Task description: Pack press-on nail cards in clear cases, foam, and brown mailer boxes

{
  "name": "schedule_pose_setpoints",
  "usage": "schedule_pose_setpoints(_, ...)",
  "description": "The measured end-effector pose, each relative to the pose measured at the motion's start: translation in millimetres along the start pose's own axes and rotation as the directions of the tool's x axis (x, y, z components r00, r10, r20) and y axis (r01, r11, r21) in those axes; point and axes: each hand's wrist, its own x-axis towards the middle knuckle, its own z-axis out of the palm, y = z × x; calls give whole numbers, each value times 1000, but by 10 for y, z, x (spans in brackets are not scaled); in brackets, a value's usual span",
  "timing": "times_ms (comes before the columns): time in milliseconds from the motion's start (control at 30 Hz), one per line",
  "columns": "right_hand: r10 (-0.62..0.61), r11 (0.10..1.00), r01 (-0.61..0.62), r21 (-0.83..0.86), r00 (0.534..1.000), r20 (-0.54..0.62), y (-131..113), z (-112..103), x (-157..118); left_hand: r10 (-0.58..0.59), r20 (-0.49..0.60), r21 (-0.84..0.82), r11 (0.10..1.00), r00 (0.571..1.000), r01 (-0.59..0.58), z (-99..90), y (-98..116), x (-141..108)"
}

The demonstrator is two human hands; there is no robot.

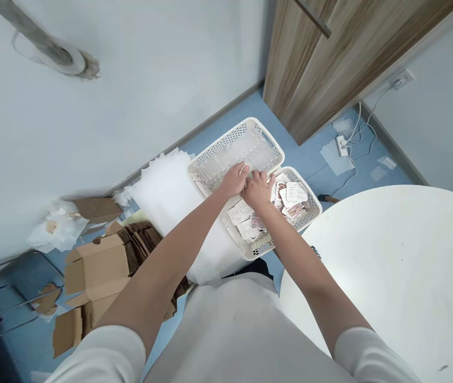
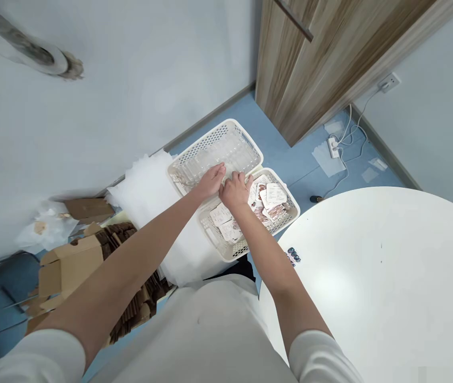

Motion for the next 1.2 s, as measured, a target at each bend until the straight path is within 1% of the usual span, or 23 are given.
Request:
schedule_pose_setpoints(133, -15, 999, 15, 50, 1000, 6, 15, 27, 11, 11, -32, -60, 998, 999, -13, 66, -93, 45)
schedule_pose_setpoints(233, -10, 998, 7, 66, 999, 39, 17, 9, 16, -3, -51, -69, 998, 999, 0, 40, -108, 7)
schedule_pose_setpoints(300, -18, 997, 14, 77, 999, 52, -2, -29, 4, 13, -64, -60, 998, 998, -17, -12, -89, -56)
schedule_pose_setpoints(367, -43, 995, 38, 97, 998, 44, -45, -86, -33, 54, -97, -59, 996, 994, -60, -84, -60, -156)
schedule_pose_setpoints(467, -75, 985, 75, 153, 997, -4, -148, -200, -149, 128, -175, -104, 984, 976, -147, -204, -30, -378)
schedule_pose_setpoints(533, -90, 971, 100, 218, 994, -56, -230, -283, -282, 141, -237, -156, 971, 961, -181, -271, -27, -569)
schedule_pose_setpoints(567, -95, 959, 115, 259, 992, -86, -270, -325, -370, 128, -266, -189, 965, 955, -182, -297, -29, -678)
schedule_pose_setpoints(633, -97, 922, 147, 357, 983, -154, -349, -400, -597, 64, -305, -285, 946, 950, -155, -328, -32, -923)
schedule_pose_setpoints(700, -75, 866, 170, 470, 974, -213, -418, -454, -890, -30, -280, -431, 897, 959, -98, -336, -27, -1207)
schedule_pose_setpoints(733, -57, 829, 173, 532, 972, -228, -447, -467, -1057, -84, -236, -514, 856, 968, -51, -334, -23, -1363)
schedule_pose_setpoints(800, -6, 738, 162, 655, 972, -234, -492, -457, -1417, -149, -87, -673, 738, 985, 53, -318, -23, -1693)
schedule_pose_setpoints(867, 60, 645, 140, 751, 971, -232, -518, -403, -1789, -105, 60, -766, 633, 993, 113, -290, -41, -2025)
schedule_pose_setpoints(967, 192, 554, 76, 829, 958, -215, -533, -280, -2323, -29, 154, -817, 559, 988, 144, -230, -95, -2454)
schedule_pose_setpoints(1067, 286, 478, 34, 878, 939, -192, -540, -185, -2789, -1, 216, -821, 541, 976, 183, -150, -119, -2747)
schedule_pose_setpoints(1200, 376, 340, 40, 940, 910, -175, -504, -160, -3262, 29, 281, -779, 591, 959, 211, -10, -36, -2971)
